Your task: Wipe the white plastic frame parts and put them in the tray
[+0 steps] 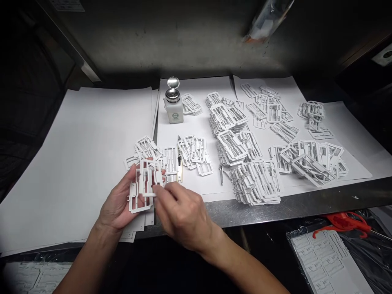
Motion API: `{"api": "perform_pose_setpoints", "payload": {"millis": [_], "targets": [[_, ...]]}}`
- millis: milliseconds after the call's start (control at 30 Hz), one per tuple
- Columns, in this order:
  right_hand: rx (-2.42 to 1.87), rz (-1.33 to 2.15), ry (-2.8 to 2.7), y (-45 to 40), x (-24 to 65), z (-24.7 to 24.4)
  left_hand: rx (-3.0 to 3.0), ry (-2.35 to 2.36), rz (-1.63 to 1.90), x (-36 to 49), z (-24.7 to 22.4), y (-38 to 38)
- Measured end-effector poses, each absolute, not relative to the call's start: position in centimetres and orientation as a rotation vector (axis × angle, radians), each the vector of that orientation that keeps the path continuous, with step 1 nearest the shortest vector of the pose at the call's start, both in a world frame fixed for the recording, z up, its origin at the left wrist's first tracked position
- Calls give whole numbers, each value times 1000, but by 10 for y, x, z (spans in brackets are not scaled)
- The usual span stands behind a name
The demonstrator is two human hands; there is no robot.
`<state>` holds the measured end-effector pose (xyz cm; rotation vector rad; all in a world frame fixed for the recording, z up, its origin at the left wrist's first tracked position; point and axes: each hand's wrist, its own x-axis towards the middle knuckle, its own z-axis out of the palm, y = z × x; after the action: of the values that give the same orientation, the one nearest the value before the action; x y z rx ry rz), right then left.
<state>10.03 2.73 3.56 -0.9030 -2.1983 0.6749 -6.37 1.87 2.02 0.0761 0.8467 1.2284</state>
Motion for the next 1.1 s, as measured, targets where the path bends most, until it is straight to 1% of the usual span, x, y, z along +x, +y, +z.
{"api": "perform_pose_setpoints", "payload": {"millis": [100, 200, 300, 400, 467, 533, 633, 667, 700, 800, 867, 1000, 1100], "targets": [[-1044, 909, -1826, 36, 110, 44, 130, 861, 1204, -65, 19, 18], [-1197, 1388, -1331, 41, 113, 45, 181, 908, 1321, -60, 18, 18], [-1060, 1887, -786, 40, 103, 35, 277, 914, 1452, -51, 17, 17], [-944, 2105, -417, 30, 85, 24, 310, 927, 1504, -46, 16, 14], [-900, 2183, -294, 22, 74, 21, 270, 976, 1544, -46, 16, 12], [-871, 2294, -292, 14, 68, 20, 205, 1020, 1577, -51, 19, 12], [-903, 2474, -548, 10, 70, 21, 61, 1001, 1600, -64, 25, 13], [-964, 2463, -703, 12, 73, 22, 0, 977, 1591, -69, 26, 14], [-1058, 2379, -875, 15, 77, 22, -57, 955, 1572, -75, 27, 13], [-1362, 1899, -1315, 33, 92, 24, -91, 948, 1479, -89, 26, 12], [-1489, 1698, -1498, 48, 98, 24, -2, 1034, 1410, -91, 24, 11], [-1691, 1412, -1702, 73, 102, 20, 261, 1322, 1286, -84, 19, 16], [-1715, 1393, -1689, 79, 99, 14, 467, 1406, 1187, -76, 18, 22]]}}
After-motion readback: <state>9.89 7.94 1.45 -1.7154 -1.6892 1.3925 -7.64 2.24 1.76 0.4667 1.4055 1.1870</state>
